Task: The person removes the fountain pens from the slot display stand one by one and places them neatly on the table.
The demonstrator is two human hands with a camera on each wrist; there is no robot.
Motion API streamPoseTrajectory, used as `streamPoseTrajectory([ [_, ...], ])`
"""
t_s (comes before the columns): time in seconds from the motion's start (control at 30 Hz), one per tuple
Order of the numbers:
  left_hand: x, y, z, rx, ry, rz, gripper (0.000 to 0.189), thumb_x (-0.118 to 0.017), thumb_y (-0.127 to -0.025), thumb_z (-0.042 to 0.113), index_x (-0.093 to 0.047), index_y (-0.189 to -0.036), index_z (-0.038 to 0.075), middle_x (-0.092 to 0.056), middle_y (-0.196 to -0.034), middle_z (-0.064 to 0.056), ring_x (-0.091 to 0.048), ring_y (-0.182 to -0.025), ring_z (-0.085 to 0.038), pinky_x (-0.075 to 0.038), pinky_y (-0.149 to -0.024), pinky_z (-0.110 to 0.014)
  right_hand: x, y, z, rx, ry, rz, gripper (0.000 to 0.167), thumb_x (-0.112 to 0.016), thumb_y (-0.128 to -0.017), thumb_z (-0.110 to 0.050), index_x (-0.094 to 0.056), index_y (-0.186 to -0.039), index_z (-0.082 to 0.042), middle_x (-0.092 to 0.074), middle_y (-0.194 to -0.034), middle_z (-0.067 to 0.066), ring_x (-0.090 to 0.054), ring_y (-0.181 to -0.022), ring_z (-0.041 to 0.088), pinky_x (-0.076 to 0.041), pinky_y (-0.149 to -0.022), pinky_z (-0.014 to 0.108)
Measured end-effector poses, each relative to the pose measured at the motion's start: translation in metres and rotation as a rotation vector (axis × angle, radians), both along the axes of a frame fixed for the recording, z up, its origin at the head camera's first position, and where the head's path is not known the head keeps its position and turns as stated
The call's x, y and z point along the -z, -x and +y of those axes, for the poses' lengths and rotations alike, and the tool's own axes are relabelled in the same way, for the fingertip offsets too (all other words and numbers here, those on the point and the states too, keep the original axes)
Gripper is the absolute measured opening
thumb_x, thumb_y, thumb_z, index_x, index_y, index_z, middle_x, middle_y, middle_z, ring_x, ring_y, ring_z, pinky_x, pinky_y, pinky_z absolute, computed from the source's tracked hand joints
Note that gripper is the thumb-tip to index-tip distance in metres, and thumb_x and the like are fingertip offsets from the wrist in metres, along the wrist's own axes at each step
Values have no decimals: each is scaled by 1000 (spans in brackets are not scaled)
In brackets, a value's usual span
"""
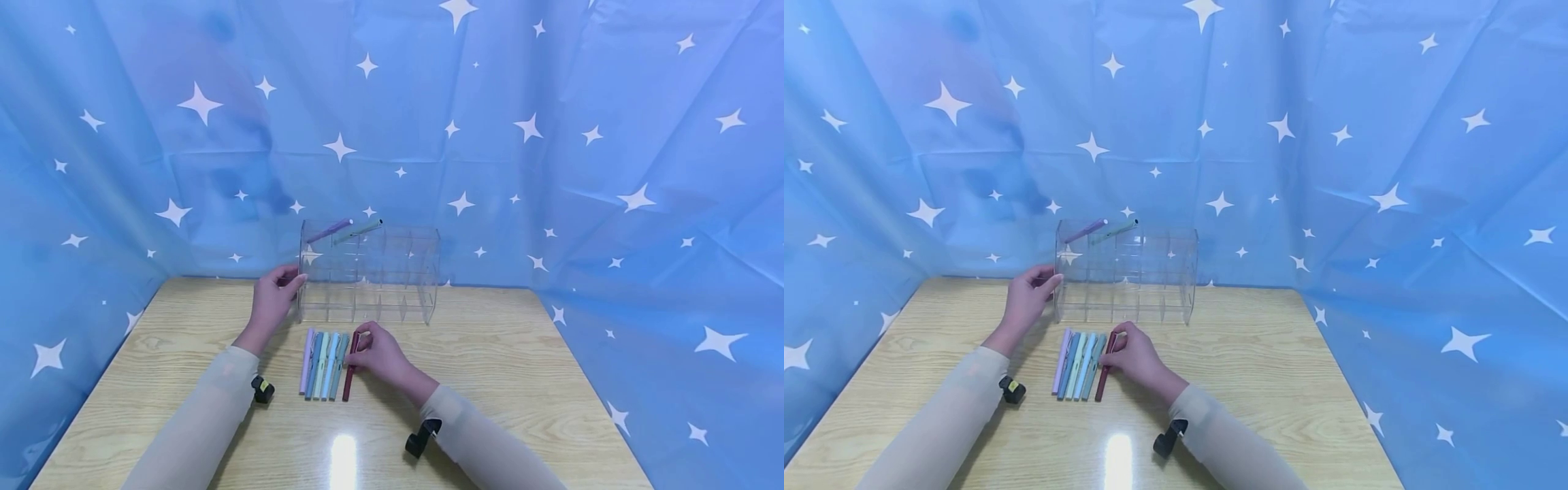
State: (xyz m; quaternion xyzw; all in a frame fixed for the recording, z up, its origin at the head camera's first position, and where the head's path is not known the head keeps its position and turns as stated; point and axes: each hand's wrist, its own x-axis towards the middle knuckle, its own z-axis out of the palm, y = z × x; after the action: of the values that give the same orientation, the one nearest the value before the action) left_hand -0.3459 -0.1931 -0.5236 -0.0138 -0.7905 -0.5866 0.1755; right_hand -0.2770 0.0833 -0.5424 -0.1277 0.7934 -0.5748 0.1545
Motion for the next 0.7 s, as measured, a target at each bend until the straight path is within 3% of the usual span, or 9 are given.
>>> streamPoseTrajectory([
  [0.4,-1,-1,-1,5,11,0,38,-78,-108,24,-73,-136,-1,-75,-116,-19,-67,-101,-27,-60,-74,-17,-5,2,-8,20,-130,-7,56,-90,-90,3,-57,-135,6,-61,-95,11,-68,-72,19,-67,-65,33],
  [0.7,0,0,0,2,-1,-2,37,-78,-107,21,-73,-136,-1,-75,-117,-20,-67,-102,-27,-61,-73,-17,-4,1,-9,36,-144,17,56,-91,-88,2,-60,-135,9,-61,-100,13,-63,-77,17,-66,-66,31],
])
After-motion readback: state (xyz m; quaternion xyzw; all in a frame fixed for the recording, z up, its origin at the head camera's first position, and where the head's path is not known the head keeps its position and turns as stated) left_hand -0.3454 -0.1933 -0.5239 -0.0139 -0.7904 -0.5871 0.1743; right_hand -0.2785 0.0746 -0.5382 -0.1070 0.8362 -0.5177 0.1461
